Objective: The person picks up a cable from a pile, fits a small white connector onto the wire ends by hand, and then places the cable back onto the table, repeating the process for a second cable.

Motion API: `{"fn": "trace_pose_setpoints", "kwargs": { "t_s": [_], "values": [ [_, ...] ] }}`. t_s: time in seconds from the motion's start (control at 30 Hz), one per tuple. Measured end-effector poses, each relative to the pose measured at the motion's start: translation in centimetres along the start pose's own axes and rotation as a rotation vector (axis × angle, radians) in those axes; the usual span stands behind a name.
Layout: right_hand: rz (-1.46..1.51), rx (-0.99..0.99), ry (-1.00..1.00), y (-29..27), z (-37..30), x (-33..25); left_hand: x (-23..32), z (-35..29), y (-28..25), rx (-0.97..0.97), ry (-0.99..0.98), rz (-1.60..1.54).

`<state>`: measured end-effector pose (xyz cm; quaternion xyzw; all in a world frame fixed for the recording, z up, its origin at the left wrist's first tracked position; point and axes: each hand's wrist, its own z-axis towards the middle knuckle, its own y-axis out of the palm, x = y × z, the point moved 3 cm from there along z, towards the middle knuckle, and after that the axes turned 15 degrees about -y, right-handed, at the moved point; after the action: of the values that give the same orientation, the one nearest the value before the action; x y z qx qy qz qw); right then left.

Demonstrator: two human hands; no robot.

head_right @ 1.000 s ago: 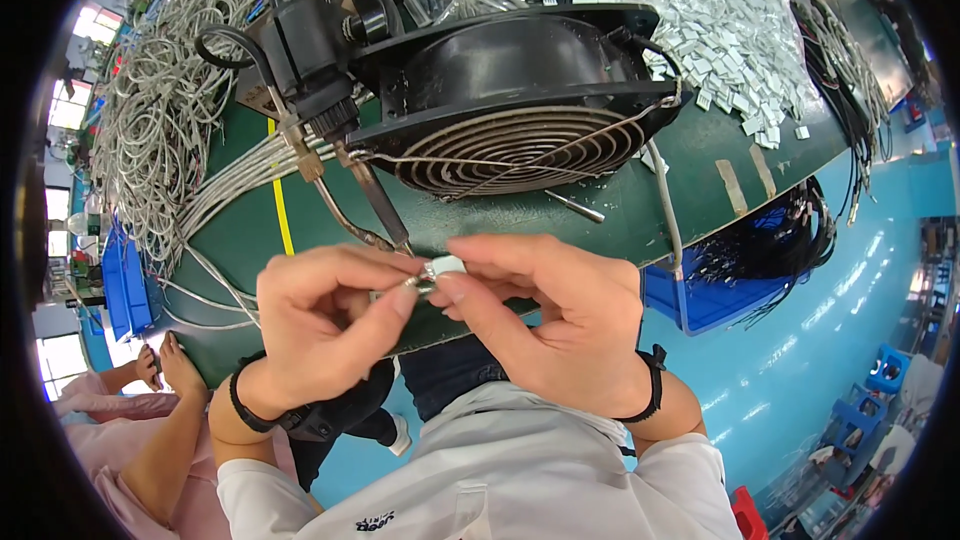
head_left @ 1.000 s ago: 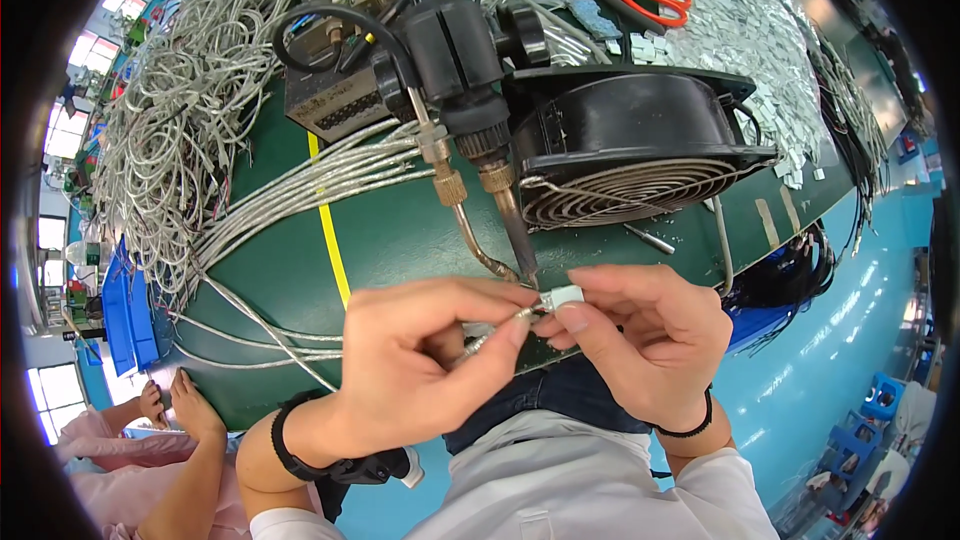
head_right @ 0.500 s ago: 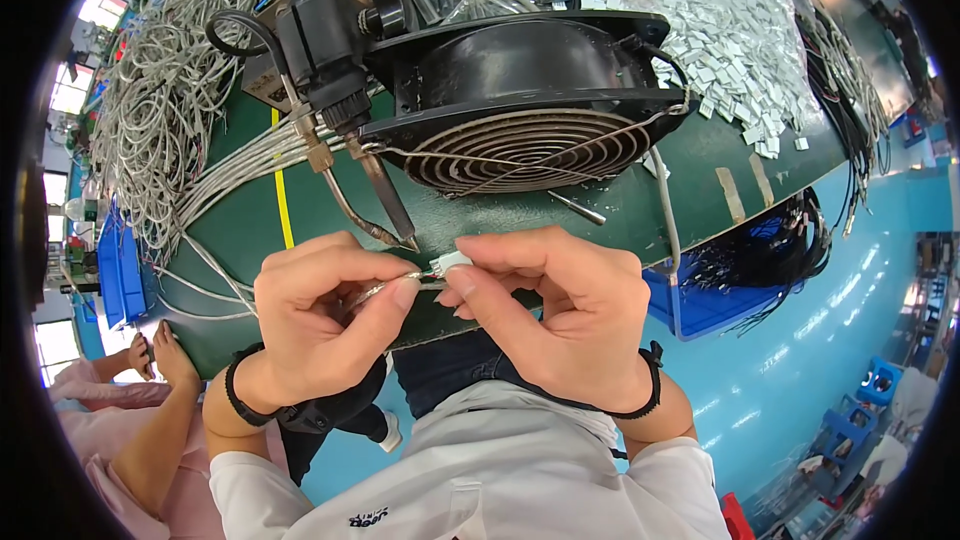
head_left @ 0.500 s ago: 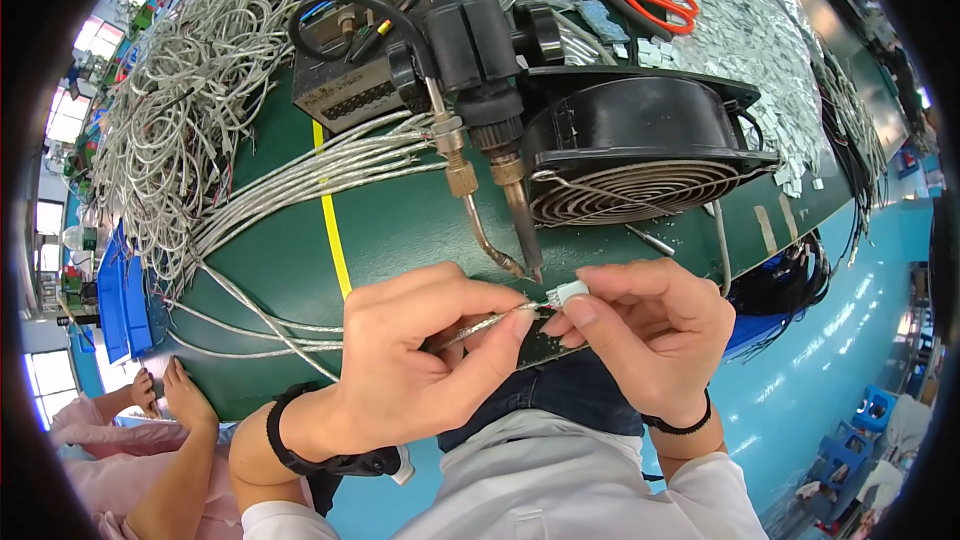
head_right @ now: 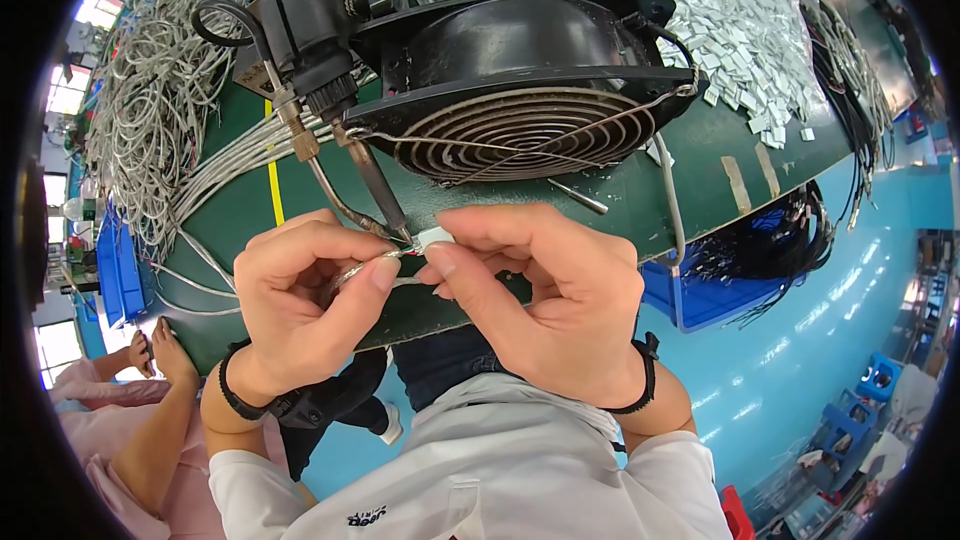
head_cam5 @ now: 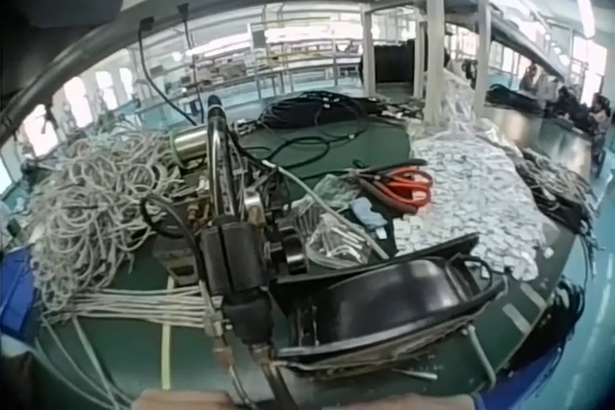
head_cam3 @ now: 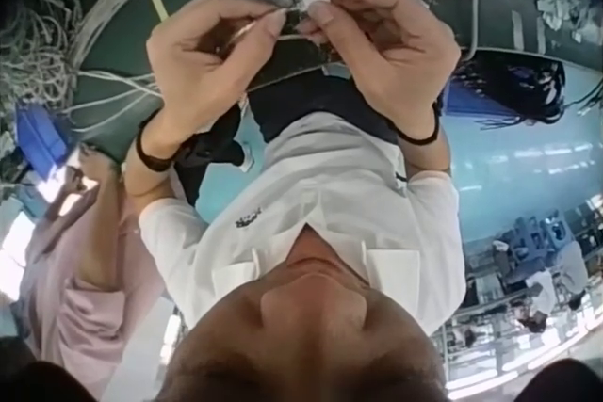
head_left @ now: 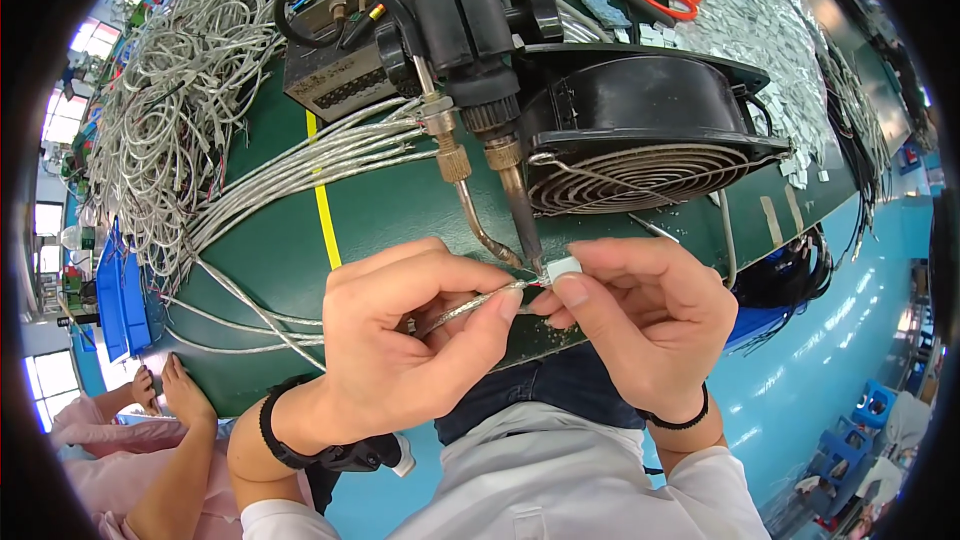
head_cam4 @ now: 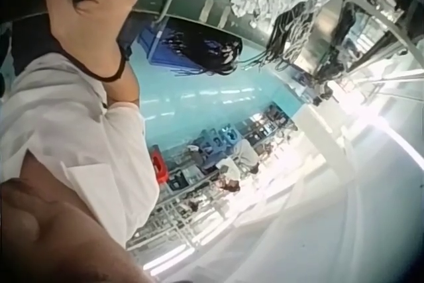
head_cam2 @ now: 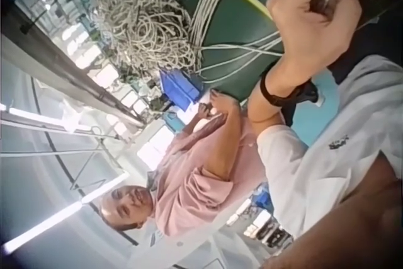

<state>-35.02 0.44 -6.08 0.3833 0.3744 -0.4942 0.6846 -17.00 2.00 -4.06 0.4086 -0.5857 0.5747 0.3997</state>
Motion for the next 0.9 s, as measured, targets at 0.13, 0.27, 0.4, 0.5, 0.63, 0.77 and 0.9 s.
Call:
{"fn": "trace_pose_setpoints", "kwargs": {
  "t_s": [0.13, 0.27, 0.4, 0.5, 0.63, 0.77, 0.9],
  "values": [
    [0.011, -0.017, -0.041, 0.0, 0.0, -0.1, 0.2, -0.1, -0.2, -0.006, 0.034, 0.012],
    [-0.012, -0.017, -0.032, 0.1, -0.1, 0.1, 0.0, -0.2, -0.1, -0.005, -0.029, 0.011],
    [-0.086, -0.077, -0.095, -0.2, -0.2, 0.1, 0.4, -0.3, -0.3, -0.071, -0.07, 0.06],
    [-0.058, -0.071, -0.073, -0.2, -0.4, 0.1, 0.3, -0.3, -0.2, -0.072, -0.061, 0.059],
    [0.001, -0.021, -0.036, -0.6, -0.8, 0.2, 0.4, -0.4, 0.1, -0.078, -0.033, 0.069],
    [0.014, 0.023, 0.006, -0.6, -0.7, -0.4, 0.7, -0.7, 0.2, -0.088, 0.044, 0.116],
    [-0.216, -0.233, -0.222, -2.9, -0.8, -1.3, 1.4, -2.0, -1.4, -0.185, 0.128, 0.266]
  ]
}}
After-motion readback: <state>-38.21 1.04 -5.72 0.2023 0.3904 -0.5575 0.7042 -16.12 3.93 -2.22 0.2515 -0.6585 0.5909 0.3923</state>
